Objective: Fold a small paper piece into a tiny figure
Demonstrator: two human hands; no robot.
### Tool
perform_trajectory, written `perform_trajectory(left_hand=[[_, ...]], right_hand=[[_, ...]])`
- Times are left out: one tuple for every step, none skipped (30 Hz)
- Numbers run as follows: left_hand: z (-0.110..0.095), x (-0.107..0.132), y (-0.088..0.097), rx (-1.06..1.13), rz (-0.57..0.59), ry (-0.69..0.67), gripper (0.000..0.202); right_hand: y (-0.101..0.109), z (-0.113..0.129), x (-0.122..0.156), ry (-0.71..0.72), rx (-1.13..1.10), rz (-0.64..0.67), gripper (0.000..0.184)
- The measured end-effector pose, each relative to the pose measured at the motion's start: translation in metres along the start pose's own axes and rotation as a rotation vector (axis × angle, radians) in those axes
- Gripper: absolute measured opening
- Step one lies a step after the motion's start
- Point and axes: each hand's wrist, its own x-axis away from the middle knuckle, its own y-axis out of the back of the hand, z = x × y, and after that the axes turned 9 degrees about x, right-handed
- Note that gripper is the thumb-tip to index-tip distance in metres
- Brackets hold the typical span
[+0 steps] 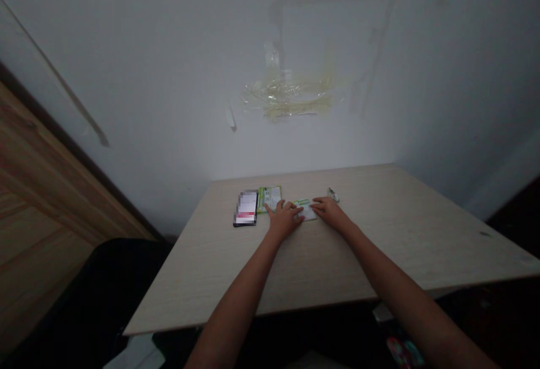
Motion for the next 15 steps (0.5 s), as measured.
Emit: perform_trajectory(left_hand=[[0.0, 0.0, 0.0, 0.004, -0.001, 0.0, 0.036], [0.0, 0.0, -0.001, 0.008, -0.002, -0.001, 0.036], [0.001, 0.0, -0.001, 0.012, -0.004, -0.002, 0.036], [0.001, -0.001, -0.002, 0.016, -0.007, -0.004, 0.036], [0.001, -0.001, -0.002, 0.018, -0.009, -0.006, 0.036], [0.001, -0.001, -0.002, 0.02, -0.01, -0.007, 0.036], [0.001, -0.001, -0.002, 0.021, -0.01, -0.006, 0.036], [0.001, -0.001, -0.002, 0.022, -0.008, -0.005, 0.036], [0.001, -0.001, -0.001, 0.022, -0.004, -0.004, 0.037], [0.0, -0.001, -0.001, 0.021, 0.001, -0.001, 0.037], [0.0, 0.0, 0.0, 0.019, 0.006, 0.002, 0.037], [-0.001, 0.0, 0.001, 0.017, 0.01, 0.004, 0.037], [-0.001, 0.0, 0.001, 0.014, 0.012, 0.005, 0.037], [-0.001, 0.001, 0.002, 0.011, 0.013, 0.006, 0.037], [-0.001, 0.001, 0.002, 0.009, 0.011, 0.006, 0.037]], right_hand=[[-0.001, 0.0, -0.001, 0.0, 0.014, -0.003, 0.025], [-0.002, 0.0, -0.002, 0.003, 0.029, -0.005, 0.026], [-0.003, 0.0, -0.002, 0.007, 0.045, -0.005, 0.027], [-0.003, 0.0, -0.003, 0.01, 0.063, -0.004, 0.028], [-0.004, 0.001, -0.004, 0.012, 0.079, -0.002, 0.028], [-0.004, 0.001, -0.004, 0.012, 0.093, 0.0, 0.028], [-0.005, 0.002, -0.004, 0.009, 0.103, 0.002, 0.029], [-0.005, 0.003, -0.005, 0.005, 0.11, 0.002, 0.029], [-0.006, 0.004, -0.005, 0.0, 0.117, 0.001, 0.03], [-0.006, 0.005, -0.005, -0.005, 0.126, -0.002, 0.03], [-0.006, 0.007, -0.006, -0.011, 0.139, -0.006, 0.031], [-0.007, 0.008, -0.006, -0.016, 0.156, -0.011, 0.031], [-0.007, 0.009, -0.006, -0.02, 0.175, -0.017, 0.031], [-0.007, 0.01, -0.007, -0.023, 0.193, -0.023, 0.032], [-0.007, 0.011, -0.007, -0.025, 0.207, -0.029, 0.032]])
